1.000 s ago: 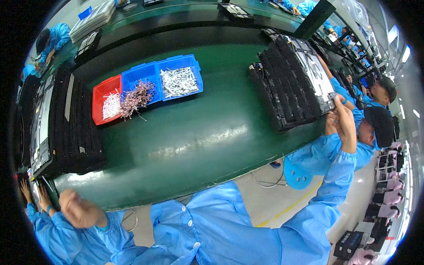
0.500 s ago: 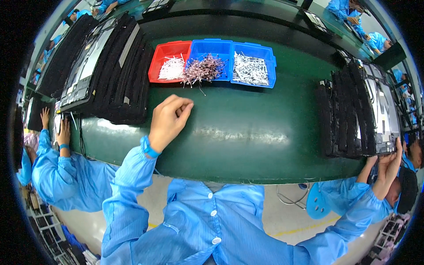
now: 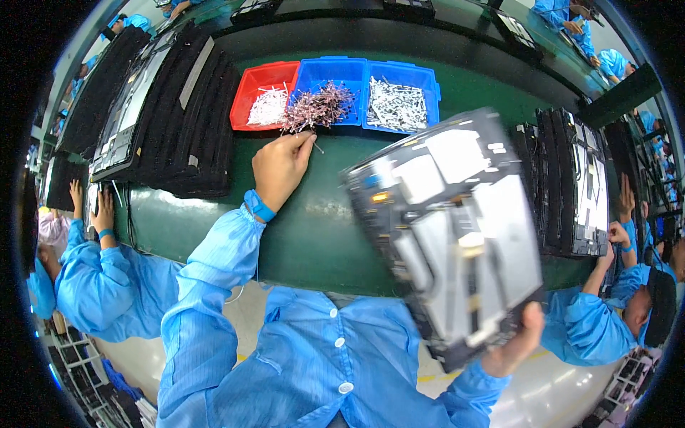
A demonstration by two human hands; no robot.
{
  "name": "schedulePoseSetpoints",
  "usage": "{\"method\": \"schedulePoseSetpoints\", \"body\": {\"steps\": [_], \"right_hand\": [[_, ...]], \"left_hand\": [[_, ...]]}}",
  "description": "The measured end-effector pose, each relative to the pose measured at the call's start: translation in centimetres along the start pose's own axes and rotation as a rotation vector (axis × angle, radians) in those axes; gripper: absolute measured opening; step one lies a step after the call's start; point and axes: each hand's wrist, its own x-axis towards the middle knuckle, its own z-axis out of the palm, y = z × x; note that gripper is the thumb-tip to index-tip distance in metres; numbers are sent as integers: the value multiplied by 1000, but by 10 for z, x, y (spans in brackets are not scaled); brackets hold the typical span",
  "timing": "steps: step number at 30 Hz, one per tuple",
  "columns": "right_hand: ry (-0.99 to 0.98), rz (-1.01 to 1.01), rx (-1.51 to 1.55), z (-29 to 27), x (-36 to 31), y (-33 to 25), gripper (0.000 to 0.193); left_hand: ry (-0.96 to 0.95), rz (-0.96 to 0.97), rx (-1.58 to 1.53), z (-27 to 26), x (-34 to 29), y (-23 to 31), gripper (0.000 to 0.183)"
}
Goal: The person assembles tablet frames by taking them from a stack, connecting internal wires by hand, attaching small side components by hand, and placing the assembled frames onto a stack.
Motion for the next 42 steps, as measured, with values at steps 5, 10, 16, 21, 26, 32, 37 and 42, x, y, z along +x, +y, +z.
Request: {"method": "schedulePoseSetpoints", "body": {"steps": [5,10,16,21,26,32,37,42], "right_hand": [[-113,92,-8,63,-28,57,47],[-119,311,126,93,-69,88,36],[-746,390,-1271,43,-31,43,29],[-443,-221,-911,114,-2,46,32],[-518,-340,-1082,139,3,54,36],[-490,-416,-1079,154,1,57,35],[-415,-539,-1165,166,6,40,37],[-980,-312,-630,219,3,39,39]], "left_hand": [[-76,-217,-216,-9,-4,12,13],[-174,-417,-502,-25,-28,1,15],[-362,-750,-1084,-86,-52,43,21],[-417,-661,-1268,-85,-74,82,14],[-398,-592,-1232,-88,-87,95,15],[-332,-578,-1218,-92,-78,86,16],[-277,-583,-1243,-92,-69,79,15],[-279,-496,-1623,-83,-60,84,14]]}}
